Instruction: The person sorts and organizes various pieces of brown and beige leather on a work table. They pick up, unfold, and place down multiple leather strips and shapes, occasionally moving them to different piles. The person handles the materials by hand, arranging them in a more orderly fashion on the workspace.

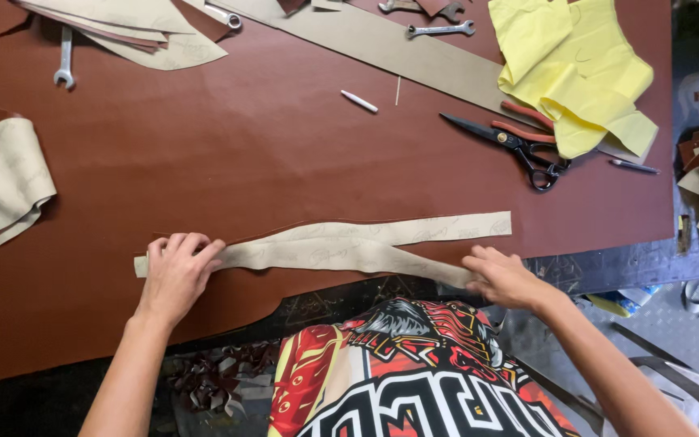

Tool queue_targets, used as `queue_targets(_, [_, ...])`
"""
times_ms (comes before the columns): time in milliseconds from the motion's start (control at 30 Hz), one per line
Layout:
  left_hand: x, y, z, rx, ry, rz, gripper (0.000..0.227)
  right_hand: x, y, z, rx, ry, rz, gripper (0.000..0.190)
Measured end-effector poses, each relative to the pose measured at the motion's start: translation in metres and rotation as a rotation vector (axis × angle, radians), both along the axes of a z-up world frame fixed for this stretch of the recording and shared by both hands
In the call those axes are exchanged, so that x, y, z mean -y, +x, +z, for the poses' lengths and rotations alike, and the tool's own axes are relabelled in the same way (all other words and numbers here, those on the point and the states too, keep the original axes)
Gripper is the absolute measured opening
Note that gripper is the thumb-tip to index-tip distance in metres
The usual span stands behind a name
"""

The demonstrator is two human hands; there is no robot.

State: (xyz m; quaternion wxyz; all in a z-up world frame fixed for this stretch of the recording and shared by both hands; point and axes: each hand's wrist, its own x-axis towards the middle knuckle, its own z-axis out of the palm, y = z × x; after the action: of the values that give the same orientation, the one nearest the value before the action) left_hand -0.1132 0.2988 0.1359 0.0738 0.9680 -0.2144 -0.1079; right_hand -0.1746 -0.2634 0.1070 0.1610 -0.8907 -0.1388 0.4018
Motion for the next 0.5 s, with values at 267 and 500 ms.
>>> queue_targets(267, [-0.022,-0.001,-0.002,-0.090,0.025,0.056,0.014,0.023,0.012,0.007,-0.084,0.026,-0.089,0.033])
queue_targets(500, [-0.050,0.008,0.031,-0.271,-0.171,0.167,0.015,0.009,0.056,0.080,-0.258,-0.041,-0.331,0.028])
